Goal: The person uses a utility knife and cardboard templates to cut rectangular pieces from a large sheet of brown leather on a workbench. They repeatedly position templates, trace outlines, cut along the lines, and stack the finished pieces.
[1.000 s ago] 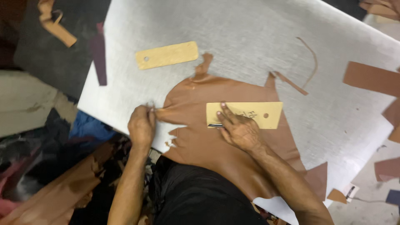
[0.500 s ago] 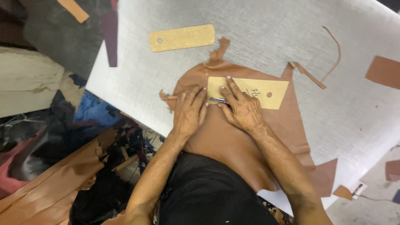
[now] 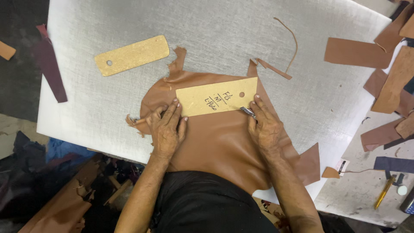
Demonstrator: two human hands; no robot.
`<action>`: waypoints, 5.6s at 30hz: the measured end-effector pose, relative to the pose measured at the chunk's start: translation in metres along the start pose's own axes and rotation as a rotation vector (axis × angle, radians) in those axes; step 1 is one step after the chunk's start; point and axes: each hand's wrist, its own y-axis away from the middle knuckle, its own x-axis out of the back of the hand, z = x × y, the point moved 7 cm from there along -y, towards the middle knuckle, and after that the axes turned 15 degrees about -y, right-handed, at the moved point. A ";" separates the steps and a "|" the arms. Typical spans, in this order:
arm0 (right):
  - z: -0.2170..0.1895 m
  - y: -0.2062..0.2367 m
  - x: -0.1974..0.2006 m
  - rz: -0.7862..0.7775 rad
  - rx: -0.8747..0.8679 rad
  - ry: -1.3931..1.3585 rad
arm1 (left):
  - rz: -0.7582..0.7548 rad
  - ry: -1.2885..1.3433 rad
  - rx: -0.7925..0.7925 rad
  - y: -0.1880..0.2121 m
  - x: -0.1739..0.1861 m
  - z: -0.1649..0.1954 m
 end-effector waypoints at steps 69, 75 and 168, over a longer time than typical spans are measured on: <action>-0.027 0.064 0.019 0.072 -0.320 0.064 | -0.632 -0.183 -0.919 -0.092 -0.076 0.101; -0.105 0.072 -0.049 0.251 -0.350 -0.379 | -0.694 -0.207 -1.162 -0.122 -0.102 0.095; 0.068 -0.010 0.012 -0.119 -0.296 -0.050 | 0.016 -0.263 0.278 -0.023 -0.035 -0.072</action>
